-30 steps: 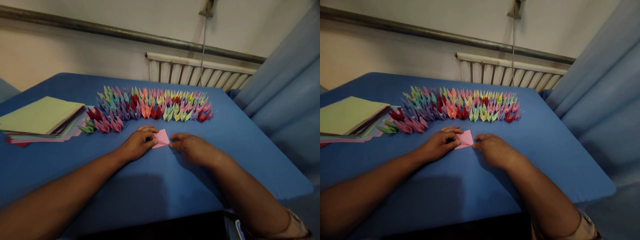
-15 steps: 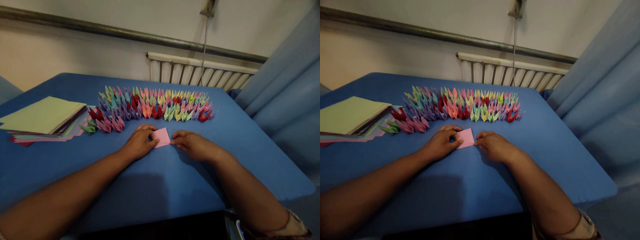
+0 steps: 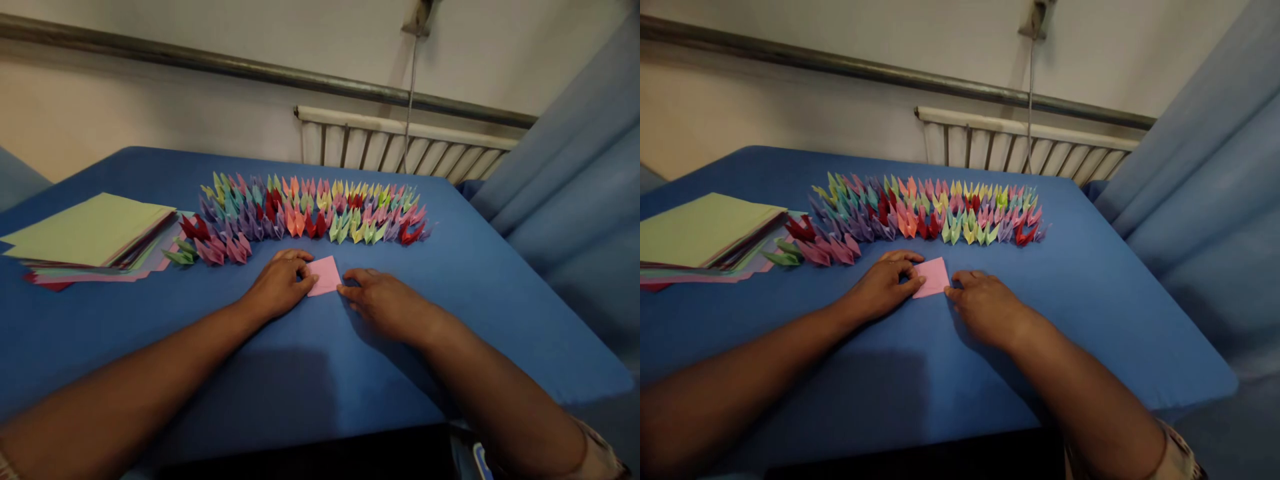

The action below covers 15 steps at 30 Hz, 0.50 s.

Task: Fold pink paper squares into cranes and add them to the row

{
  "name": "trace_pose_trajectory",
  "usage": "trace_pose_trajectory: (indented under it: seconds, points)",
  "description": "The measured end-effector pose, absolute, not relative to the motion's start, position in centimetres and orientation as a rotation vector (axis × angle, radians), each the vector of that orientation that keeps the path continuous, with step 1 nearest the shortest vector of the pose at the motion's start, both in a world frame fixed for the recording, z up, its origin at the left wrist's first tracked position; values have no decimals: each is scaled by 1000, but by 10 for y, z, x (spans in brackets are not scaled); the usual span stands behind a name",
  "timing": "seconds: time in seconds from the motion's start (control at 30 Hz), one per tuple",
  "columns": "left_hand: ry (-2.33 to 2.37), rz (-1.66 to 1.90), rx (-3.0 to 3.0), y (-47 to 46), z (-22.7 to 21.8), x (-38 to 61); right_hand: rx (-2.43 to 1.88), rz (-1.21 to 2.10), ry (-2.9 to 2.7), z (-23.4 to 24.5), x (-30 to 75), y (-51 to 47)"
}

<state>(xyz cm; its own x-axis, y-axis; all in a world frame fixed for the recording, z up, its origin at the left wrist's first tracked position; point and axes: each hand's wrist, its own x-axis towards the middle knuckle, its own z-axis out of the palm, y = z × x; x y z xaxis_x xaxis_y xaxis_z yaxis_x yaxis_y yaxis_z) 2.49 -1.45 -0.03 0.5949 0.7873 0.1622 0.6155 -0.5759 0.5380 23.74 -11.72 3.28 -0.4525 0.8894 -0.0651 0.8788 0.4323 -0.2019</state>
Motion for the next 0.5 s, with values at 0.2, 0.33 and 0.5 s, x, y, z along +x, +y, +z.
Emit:
trace_pose_trajectory:
  seconds: [0.2,0.33,0.5]
  points:
    - [1201,537,2424,-12,-1,21,-1623,340,-2630,38,237,-116]
    - [1203,551,2514,-14,2,19,-1606,352,-2619,37,237,-115]
    - [864,401,2832,-29,13,17,-1555,330,-2586,33,239,-113]
